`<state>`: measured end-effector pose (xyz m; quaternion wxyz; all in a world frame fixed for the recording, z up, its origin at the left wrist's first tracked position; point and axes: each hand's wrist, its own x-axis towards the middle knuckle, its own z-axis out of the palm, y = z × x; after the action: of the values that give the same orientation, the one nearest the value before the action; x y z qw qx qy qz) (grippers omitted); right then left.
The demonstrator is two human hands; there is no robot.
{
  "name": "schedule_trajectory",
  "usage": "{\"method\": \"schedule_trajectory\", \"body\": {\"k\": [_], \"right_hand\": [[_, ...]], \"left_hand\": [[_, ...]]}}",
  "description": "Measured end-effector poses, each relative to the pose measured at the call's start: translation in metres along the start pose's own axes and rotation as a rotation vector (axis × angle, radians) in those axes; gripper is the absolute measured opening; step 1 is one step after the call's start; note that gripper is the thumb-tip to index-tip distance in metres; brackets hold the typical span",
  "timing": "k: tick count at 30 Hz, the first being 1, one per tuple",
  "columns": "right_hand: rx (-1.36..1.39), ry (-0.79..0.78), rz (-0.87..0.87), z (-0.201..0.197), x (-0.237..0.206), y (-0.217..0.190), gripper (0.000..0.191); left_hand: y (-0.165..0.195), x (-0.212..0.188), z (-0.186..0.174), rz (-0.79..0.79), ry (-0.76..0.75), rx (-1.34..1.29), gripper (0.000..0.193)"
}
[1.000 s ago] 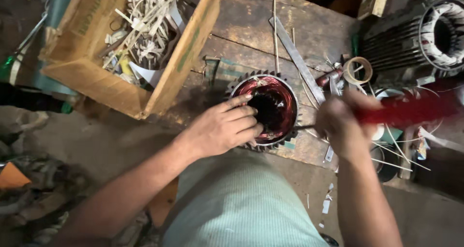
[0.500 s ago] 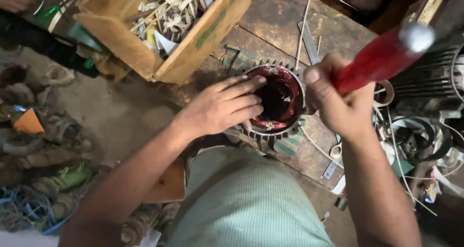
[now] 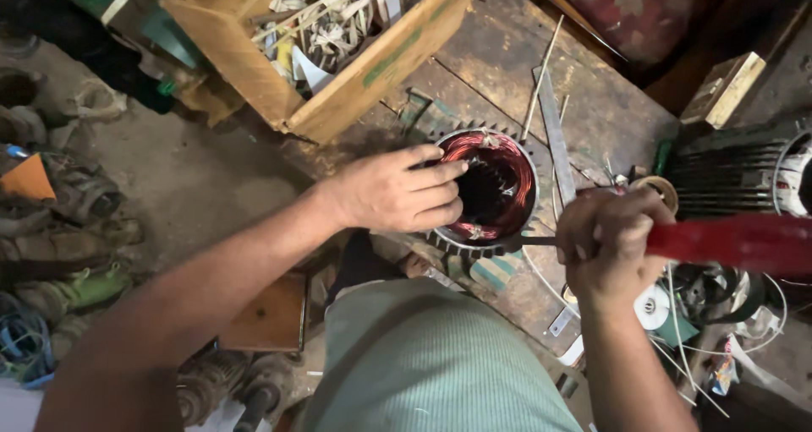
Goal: The person works on a motor stator, using a hammer to tap and adjust the copper windings. They then cut and insert green insulating tape into the stator slots, followed by white tape, and use a hammer to secure the windings.
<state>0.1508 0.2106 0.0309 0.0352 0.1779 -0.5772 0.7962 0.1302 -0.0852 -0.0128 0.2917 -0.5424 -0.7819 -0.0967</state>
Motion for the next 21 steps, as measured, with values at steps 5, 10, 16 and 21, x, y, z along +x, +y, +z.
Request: {"method": "schedule_trajectory", "body": {"k": [5,10,16,21], "right_hand": [[-0.106,-0.078,0.089,-0.004,0.009,-0.005,0.05],[-0.147,0.216,-0.112,-0.029,-0.014,-0.042,0.04],[-0.005,0.163,-0.235,-0.074,0.007,-0.042,0.048],[0.014,0.03,-0.202,-0.03,0.053,-0.014,0.055]], "left_hand": [[0.017,0.0,-0.004,-0.152,-0.04,0.018,0.025],[0.039,0.014,-0.018,-0.667,0.028,-0.306,0.058],[0.027,0.043,0.009,-1.112,0.219,-0.533,0.072],[0.031,0.042,0.02,-1.177,0.337,-0.568,0.051]]}}
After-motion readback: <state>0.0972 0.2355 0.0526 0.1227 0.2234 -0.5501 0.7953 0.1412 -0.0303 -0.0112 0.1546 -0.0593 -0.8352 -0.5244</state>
